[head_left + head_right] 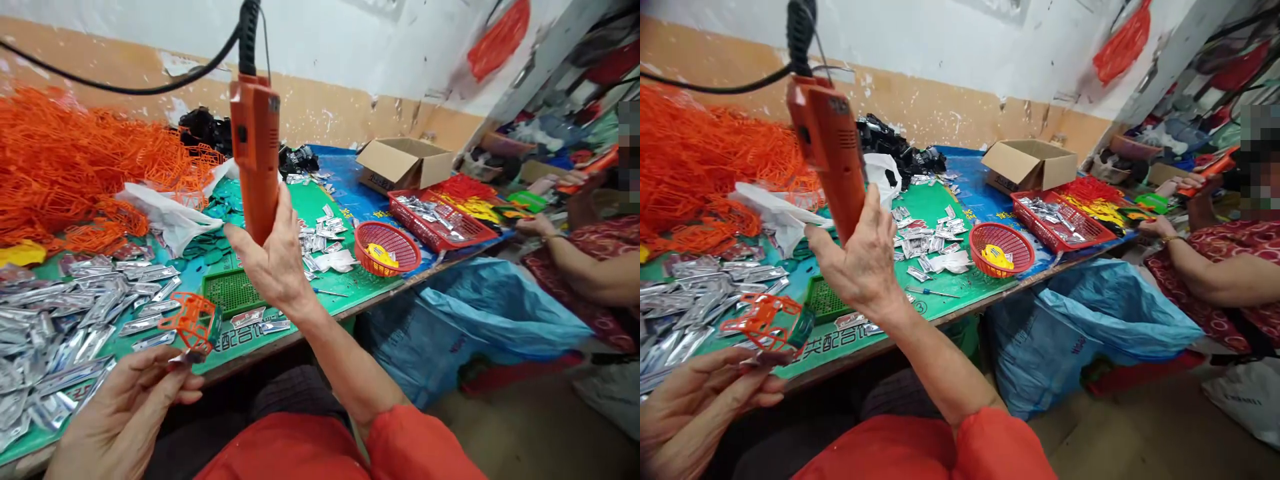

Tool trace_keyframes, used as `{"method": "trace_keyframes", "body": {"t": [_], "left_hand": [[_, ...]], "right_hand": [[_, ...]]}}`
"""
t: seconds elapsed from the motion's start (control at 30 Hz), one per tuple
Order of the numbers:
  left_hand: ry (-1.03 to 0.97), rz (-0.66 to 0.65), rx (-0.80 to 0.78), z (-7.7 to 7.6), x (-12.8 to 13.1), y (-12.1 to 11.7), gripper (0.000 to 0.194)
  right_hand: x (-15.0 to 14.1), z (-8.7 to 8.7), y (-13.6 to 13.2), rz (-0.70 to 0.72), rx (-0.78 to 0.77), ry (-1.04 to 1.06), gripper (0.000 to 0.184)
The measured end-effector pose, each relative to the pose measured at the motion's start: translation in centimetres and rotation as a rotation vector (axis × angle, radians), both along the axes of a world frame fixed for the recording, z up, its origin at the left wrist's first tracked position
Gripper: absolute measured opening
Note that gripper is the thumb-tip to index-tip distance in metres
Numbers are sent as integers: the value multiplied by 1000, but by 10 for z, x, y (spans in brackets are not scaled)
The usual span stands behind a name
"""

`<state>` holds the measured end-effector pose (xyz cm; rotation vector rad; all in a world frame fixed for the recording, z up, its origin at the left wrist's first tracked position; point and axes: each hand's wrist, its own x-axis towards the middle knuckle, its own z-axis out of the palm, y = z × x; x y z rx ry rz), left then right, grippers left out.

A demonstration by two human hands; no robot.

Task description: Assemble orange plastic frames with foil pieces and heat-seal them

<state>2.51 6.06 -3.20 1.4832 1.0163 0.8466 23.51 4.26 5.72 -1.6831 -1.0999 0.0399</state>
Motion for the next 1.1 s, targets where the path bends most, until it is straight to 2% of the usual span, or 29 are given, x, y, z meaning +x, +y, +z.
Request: {"method": "trace_keyframes", "body": {"t": [0.07,0.1,0.13,0.2,0.27,0.3,0.4,0.47,0.57,0.67,0.73,0.8,0.87,0.93,1.0,1.03,1.1], "left_hand": [[83,41,135,4,0,-2,24],[112,69,220,7,0,-4,21],[130,79,302,10,0,-6,18],[136,63,465,14,2,-9,15],[139,28,512,15,4,-9,19],[156,18,488,13,5,-8,22],[137,7,452,8,7,-5,29],[124,6,393,9,7,-5,34],[71,-61,211,18,7,-8,38],[-45,-152,40,31,9,-12,33],[-86,-108,-1,35,9,-12,36],[-92,-2,-18,33,7,-10,35],[-100,97,-67,27,2,-8,29],[-178,153,-179,21,-7,-7,28],[-329,164,-336,19,-16,-7,29],[-409,167,-410,19,-21,-8,29],[-526,176,-516,22,-27,-9,29]], "right_hand": [[-8,-4,-10,-51,67,9,83],[-12,-7,-16,-20,62,47,79],[-16,-10,-21,45,27,102,73],[-20,-18,-30,291,-125,344,61],[-21,-30,-31,570,-316,621,58],[-22,-35,-30,644,-366,687,53],[-25,-48,-23,735,-428,745,43],[-29,-53,-19,726,-430,704,45],[-37,-64,-17,663,-422,525,47],[-47,-87,-17,577,-414,316,50],[-55,-105,-18,605,-371,184,53],[-64,-115,-22,707,-325,90,59],[-69,-112,-23,820,-352,80,66],[-68,-97,-18,926,-440,142,67],[-60,-76,-1,991,-507,156,53],[-55,-67,11,972,-515,86,41],[-44,-54,39,764,-539,-196,33]]}}
